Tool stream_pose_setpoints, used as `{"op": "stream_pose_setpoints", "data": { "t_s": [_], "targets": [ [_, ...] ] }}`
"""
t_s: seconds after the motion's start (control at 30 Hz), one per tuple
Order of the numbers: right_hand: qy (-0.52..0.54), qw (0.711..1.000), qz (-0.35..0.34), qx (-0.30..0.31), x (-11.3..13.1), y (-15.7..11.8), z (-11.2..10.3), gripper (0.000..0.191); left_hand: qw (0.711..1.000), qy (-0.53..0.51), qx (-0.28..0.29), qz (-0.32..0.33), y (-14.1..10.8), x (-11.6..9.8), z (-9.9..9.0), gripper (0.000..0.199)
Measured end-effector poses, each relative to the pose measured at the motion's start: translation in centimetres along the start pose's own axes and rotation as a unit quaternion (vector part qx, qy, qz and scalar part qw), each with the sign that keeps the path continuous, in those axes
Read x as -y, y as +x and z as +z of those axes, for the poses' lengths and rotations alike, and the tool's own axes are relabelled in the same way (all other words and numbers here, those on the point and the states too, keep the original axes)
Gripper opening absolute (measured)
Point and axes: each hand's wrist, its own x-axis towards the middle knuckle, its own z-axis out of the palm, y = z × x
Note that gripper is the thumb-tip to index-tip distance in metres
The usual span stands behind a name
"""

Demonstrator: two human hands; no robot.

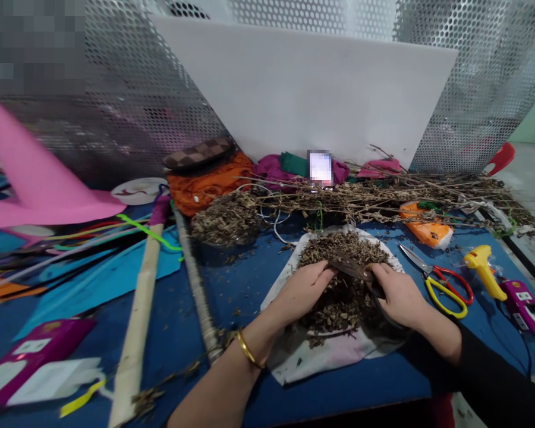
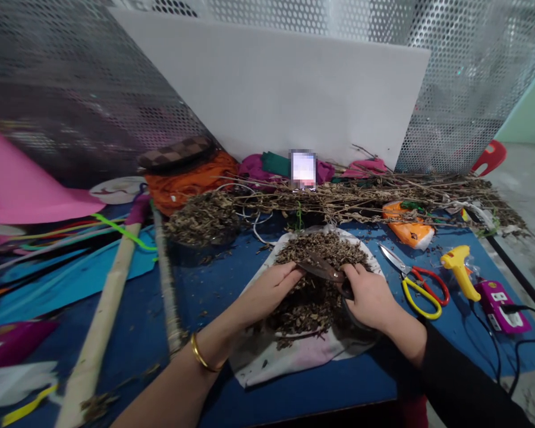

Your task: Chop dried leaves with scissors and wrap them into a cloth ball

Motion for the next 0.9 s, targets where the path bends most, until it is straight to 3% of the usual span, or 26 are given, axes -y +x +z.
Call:
{"op": "stream_pose_setpoints", "data": {
  "t_s": [0.2,0.63,0.9],
  "targets": [
    [-0.009,1.000,-0.003,0.002,0.23,0.05,0.00,0.035,0.999,-0.028,0.035,-0.003,-0.07,-0.46,0.18,0.039],
    [0.006,1.000,0.011,0.018,0.37,-0.01,-0.43,0.039,0.999,-0.027,0.027,-0.014,-0.27,-0.68,-0.01,0.037],
    [-0.005,1.000,0.000,0.020,0.29,-0.02,-0.24,0.041,0.998,-0.034,0.054,-0.019,-0.23,-1.03,-0.05,0.037]
  ]
}}
